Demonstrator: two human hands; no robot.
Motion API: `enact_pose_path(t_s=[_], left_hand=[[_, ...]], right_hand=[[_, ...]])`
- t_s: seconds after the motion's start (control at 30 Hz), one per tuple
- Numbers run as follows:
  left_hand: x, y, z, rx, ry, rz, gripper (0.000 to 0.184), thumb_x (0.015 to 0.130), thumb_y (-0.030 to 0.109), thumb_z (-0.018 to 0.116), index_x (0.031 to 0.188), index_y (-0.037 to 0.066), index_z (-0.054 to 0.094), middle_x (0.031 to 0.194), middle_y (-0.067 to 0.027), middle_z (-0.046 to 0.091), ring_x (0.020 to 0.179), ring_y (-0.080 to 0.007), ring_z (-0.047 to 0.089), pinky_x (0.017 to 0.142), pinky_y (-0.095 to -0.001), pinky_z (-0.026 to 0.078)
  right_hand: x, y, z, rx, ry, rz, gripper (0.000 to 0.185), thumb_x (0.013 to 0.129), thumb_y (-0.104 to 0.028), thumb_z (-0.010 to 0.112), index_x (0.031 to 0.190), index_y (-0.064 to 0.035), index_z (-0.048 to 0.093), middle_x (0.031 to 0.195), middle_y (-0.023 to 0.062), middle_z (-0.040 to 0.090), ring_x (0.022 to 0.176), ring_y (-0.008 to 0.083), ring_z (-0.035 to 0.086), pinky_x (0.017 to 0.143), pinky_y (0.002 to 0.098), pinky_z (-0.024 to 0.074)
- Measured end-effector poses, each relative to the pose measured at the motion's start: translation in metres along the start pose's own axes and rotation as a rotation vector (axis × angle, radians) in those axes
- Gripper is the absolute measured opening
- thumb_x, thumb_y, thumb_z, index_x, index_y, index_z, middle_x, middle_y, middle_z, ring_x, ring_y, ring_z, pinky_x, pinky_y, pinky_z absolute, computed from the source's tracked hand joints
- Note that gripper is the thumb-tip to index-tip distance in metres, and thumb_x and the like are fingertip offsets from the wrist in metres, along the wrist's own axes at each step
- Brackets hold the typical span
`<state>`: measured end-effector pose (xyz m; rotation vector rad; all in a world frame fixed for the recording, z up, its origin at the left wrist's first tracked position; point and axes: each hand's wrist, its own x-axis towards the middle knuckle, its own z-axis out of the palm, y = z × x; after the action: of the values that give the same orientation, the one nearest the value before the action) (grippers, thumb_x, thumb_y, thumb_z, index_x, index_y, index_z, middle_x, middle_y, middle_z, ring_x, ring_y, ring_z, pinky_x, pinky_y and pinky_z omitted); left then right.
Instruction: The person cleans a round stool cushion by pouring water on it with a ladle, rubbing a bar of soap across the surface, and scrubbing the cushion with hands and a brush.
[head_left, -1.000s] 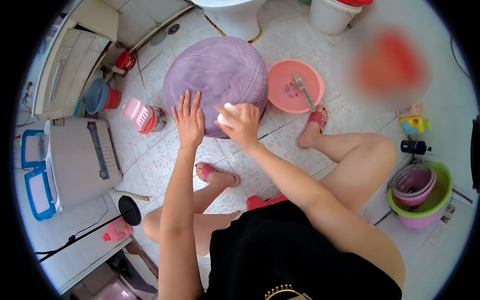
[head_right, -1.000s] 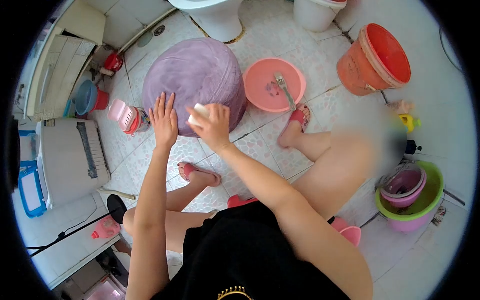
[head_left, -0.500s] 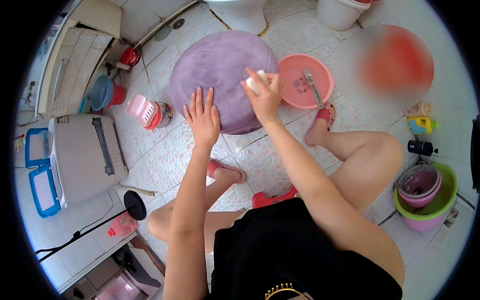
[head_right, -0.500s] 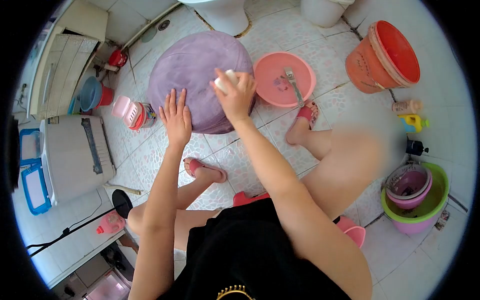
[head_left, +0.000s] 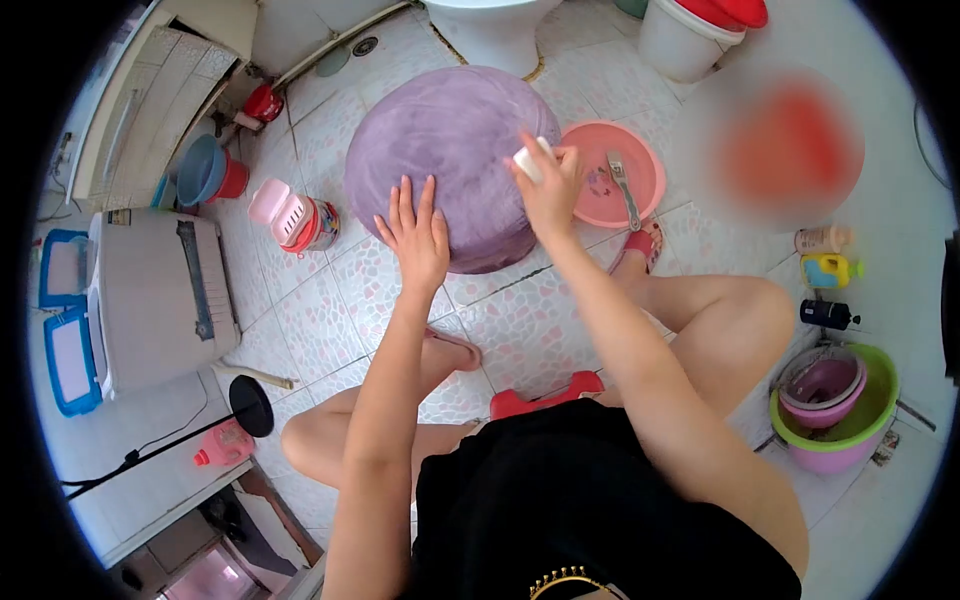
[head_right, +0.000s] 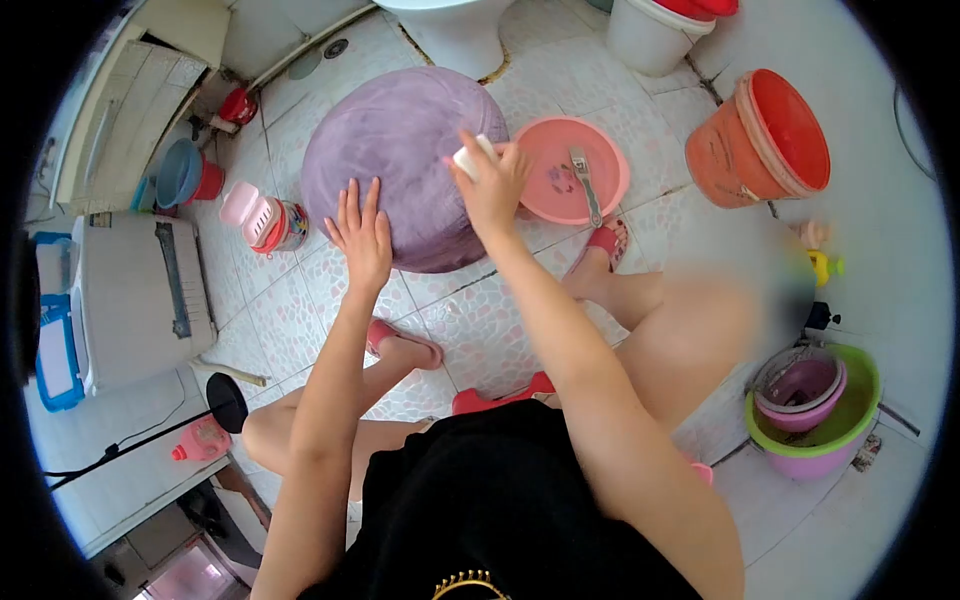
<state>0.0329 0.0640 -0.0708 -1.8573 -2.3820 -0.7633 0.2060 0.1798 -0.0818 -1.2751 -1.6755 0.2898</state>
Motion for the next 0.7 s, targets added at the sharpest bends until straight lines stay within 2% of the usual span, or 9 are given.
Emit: enact_pose_path(t_s=[0.13,0.23,0.33,0.43,0.53,0.57,0.67,0.7], left_hand=[[0.002,-0.010,-0.011,-0.271,-0.046,-0.029,0.047,0.100,0.024,0.040,0.146,0.018,0.047,0.158,-0.0082,0.033,0.150,-0.0287,0.019,0.119,-0.0577,-0.001],[0.002,-0.018,-0.020,-0.599,-0.043,-0.064,0.046,0.100,0.022,0.039,0.144,0.014,0.049,0.155,-0.0067,0.040,0.150,-0.0274,0.020,0.120,-0.0543,-0.005],[0.002,-0.017,-0.026,-0.786,-0.019,-0.127,0.046,0.100,0.021,0.037,0.142,0.009,0.050,0.152,-0.0073,0.045,0.149,-0.0274,0.025,0.122,-0.0476,0.001],[0.001,-0.028,-0.028,-1.250,0.000,-0.274,0.046,0.100,0.020,0.037,0.143,0.004,0.045,0.152,-0.0142,0.043,0.146,-0.0278,0.031,0.122,-0.0401,0.013],[-0.007,-0.042,-0.036,-1.730,0.169,-0.432,0.047,0.100,0.017,0.037,0.144,-0.001,0.039,0.149,-0.0231,0.044,0.142,-0.0293,0.038,0.120,-0.0364,0.023],[-0.011,-0.047,-0.039,-1.852,0.272,-0.457,0.047,0.099,0.016,0.039,0.142,-0.003,0.036,0.144,-0.0269,0.046,0.139,-0.0305,0.040,0.119,-0.0403,0.027],[-0.029,-0.060,-0.033,-1.894,0.476,-0.619,0.045,0.098,0.016,0.042,0.139,-0.002,0.039,0.140,-0.0270,0.049,0.138,-0.0307,0.042,0.120,-0.0421,0.027],[-0.038,-0.061,-0.026,-1.871,0.462,-0.568,0.043,0.098,0.018,0.045,0.137,0.001,0.042,0.146,-0.0231,0.045,0.139,-0.0295,0.039,0.118,-0.0440,0.028]], right_hand=[[-0.033,-0.028,-0.005,-0.010,-0.033,-0.112,0.054,0.075,-0.036,0.082,0.126,-0.0322,0.067,0.097,0.0062,0.047,0.093,0.0272,0.046,0.086,0.0422,0.0358],[-0.050,-0.049,-0.008,-0.060,-0.084,-0.203,0.054,0.075,-0.038,0.080,0.127,-0.0351,0.066,0.099,0.0051,0.049,0.097,0.0265,0.047,0.086,0.0424,0.0359],[-0.066,-0.070,-0.006,-0.009,-0.176,-0.322,0.053,0.075,-0.037,0.080,0.127,-0.0358,0.066,0.101,0.0054,0.051,0.097,0.0258,0.049,0.087,0.0435,0.0364],[-0.085,-0.091,0.007,0.010,-0.228,-0.486,0.056,0.075,-0.037,0.078,0.130,-0.0359,0.064,0.102,0.0054,0.053,0.096,0.0255,0.050,0.086,0.0445,0.0375],[-0.086,-0.108,0.017,-0.027,-0.270,-0.584,0.053,0.075,-0.036,0.079,0.126,-0.0364,0.066,0.100,0.0063,0.052,0.092,0.0251,0.051,0.084,0.0414,0.0382],[-0.083,-0.112,0.019,0.005,-0.260,-0.628,0.057,0.077,-0.035,0.077,0.132,-0.0327,0.063,0.101,0.0070,0.053,0.093,0.0254,0.051,0.083,0.0411,0.0394],[-0.076,-0.122,0.024,0.046,-0.451,-0.620,0.065,0.077,-0.034,0.077,0.138,-0.0221,0.057,0.102,0.0078,0.054,0.093,0.0268,0.052,0.085,0.0414,0.0409],[-0.072,-0.121,0.027,0.043,-0.427,-0.626,0.064,0.078,-0.034,0.077,0.136,-0.0184,0.057,0.104,0.0077,0.055,0.094,0.0272,0.052,0.086,0.0416,0.0411]])
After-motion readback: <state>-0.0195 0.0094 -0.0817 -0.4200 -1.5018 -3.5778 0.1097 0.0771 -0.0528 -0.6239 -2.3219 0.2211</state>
